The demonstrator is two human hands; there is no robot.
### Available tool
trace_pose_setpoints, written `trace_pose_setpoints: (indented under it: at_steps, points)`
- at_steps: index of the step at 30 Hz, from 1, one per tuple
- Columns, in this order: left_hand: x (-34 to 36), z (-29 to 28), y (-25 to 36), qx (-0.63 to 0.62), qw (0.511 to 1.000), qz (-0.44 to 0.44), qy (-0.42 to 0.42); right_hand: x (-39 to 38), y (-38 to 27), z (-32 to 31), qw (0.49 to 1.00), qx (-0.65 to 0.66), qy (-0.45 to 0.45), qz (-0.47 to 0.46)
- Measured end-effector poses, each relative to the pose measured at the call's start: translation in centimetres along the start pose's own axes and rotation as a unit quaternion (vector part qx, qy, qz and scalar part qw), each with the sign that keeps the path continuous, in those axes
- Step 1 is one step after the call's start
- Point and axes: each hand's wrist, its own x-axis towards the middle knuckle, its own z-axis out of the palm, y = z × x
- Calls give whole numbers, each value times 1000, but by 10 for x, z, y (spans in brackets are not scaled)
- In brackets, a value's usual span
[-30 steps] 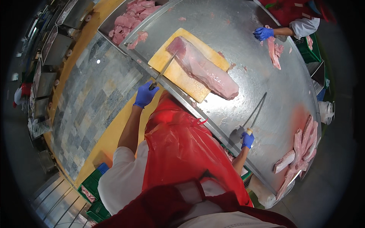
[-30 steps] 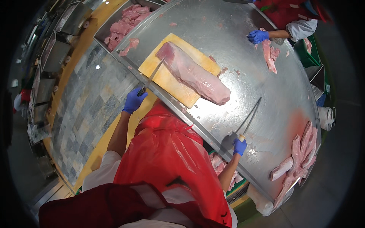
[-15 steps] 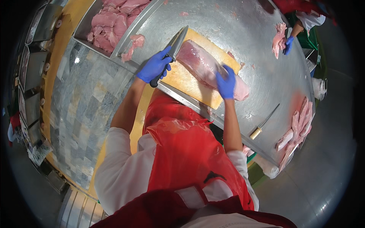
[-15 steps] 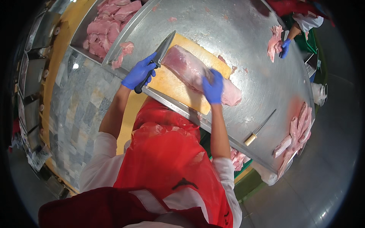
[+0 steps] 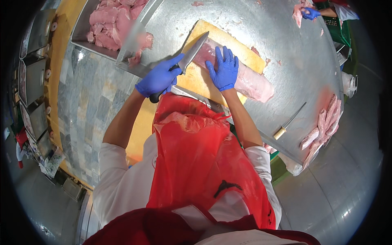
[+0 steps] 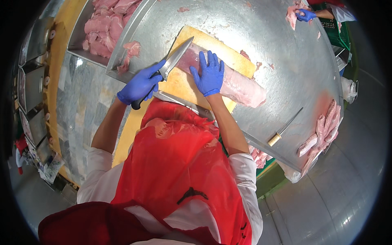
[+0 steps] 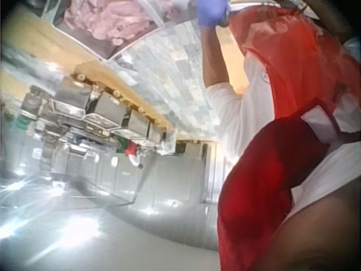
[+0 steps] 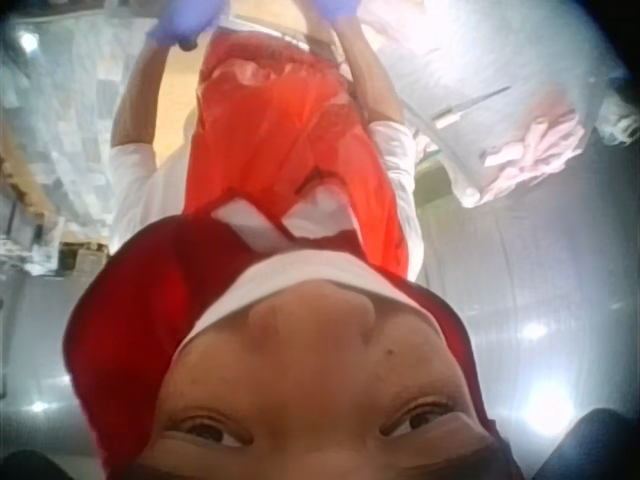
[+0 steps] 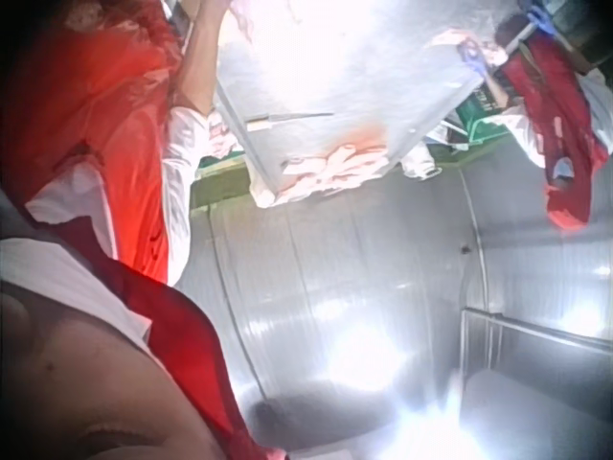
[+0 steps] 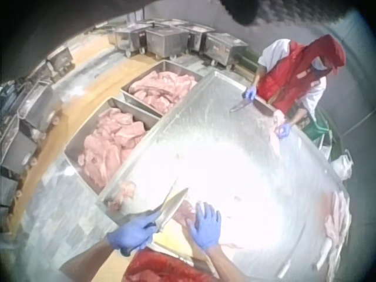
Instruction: The person trims fat from large pieces of raw meat using a knife and a honing steel on a cutting board. They repeatedly sharpen the knife and place trimmed fat into a green crate while working in a commercial meat processing area.
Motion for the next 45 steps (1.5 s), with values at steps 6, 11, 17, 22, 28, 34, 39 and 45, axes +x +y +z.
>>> trace_pose_setpoints:
  at_steps: [6, 11, 17, 22, 28, 34, 39, 45]
  points:
    - [18, 7, 13, 135, 990, 36, 18, 3, -1, -3, 1000, 19, 6, 1]
    - [-24, 5, 35, 166, 983, -74, -11, 0, 3, 5, 1000, 5, 6, 3]
    - [21, 13, 20, 69, 997, 31, 5, 0, 3, 7, 1000, 16, 18, 6]
    - [-14, 5, 28, 58, 996, -63, -13, -2, 4, 8, 999, 20, 31, 1]
    - [-104, -11, 50, 5, 989, -148, -19, 9, 10, 4, 978, 183, 64, 74]
    - [-89, -27, 31, -69, 993, -54, 80, 83, -18, -8, 992, 77, -83, 62]
    - [-76, -24, 18, -130, 988, -5, 87, 111, 13, 9, 967, 127, -214, 58]
    - [-53, -19, 2, -131, 988, 3, 85, 112, 5, -2, 977, 103, -160, 98]
